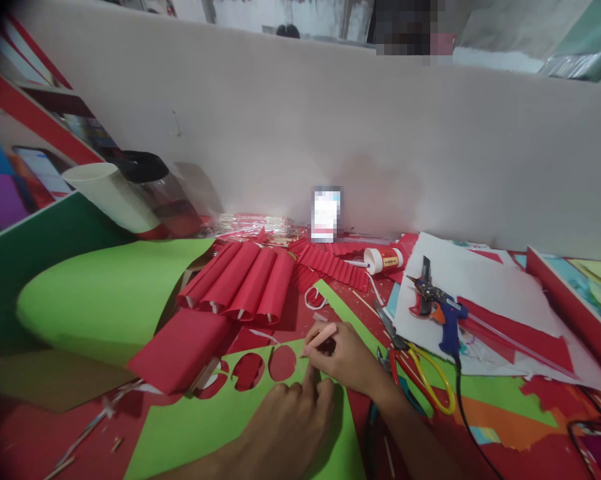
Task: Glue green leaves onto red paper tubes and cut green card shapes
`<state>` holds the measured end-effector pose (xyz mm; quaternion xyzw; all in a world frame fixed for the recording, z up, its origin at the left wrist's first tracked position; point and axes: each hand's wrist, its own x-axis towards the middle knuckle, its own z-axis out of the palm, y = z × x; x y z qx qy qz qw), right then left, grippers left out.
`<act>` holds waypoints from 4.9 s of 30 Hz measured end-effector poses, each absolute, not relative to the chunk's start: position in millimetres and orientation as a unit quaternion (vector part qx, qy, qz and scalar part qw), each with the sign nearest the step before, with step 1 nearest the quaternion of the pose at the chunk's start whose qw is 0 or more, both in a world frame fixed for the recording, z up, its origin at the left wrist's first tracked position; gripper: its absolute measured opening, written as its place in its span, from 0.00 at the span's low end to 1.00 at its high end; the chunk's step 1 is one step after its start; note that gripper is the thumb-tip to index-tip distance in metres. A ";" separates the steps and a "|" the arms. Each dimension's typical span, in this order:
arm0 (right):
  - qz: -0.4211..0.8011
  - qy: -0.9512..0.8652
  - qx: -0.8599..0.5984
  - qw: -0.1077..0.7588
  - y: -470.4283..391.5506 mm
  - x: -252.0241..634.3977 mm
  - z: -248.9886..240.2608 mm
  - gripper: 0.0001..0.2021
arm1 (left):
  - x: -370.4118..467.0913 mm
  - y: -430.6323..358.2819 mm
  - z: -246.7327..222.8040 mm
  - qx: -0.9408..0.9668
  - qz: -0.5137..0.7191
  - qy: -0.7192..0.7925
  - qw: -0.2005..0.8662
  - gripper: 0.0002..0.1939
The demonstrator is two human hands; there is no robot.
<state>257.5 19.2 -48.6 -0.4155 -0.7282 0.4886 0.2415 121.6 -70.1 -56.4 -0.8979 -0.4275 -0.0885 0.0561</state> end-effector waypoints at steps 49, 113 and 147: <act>0.390 -0.726 -0.488 0.288 22.9 257.4 -50.9 0.07 | 119.2 -62.5 -54.3 -0.893 -0.097 -0.438 0.028 0.09; 0.338 -0.765 -0.498 0.229 -0.6 290.5 -35.2 0.11 | 82.9 -27.3 -30.7 -0.885 0.019 -0.440 -0.150 0.24; 0.304 -0.824 -0.423 0.224 -12.9 300.2 -42.4 0.15 | 87.9 -22.1 -30.4 -0.768 -0.061 -0.634 -0.069 0.10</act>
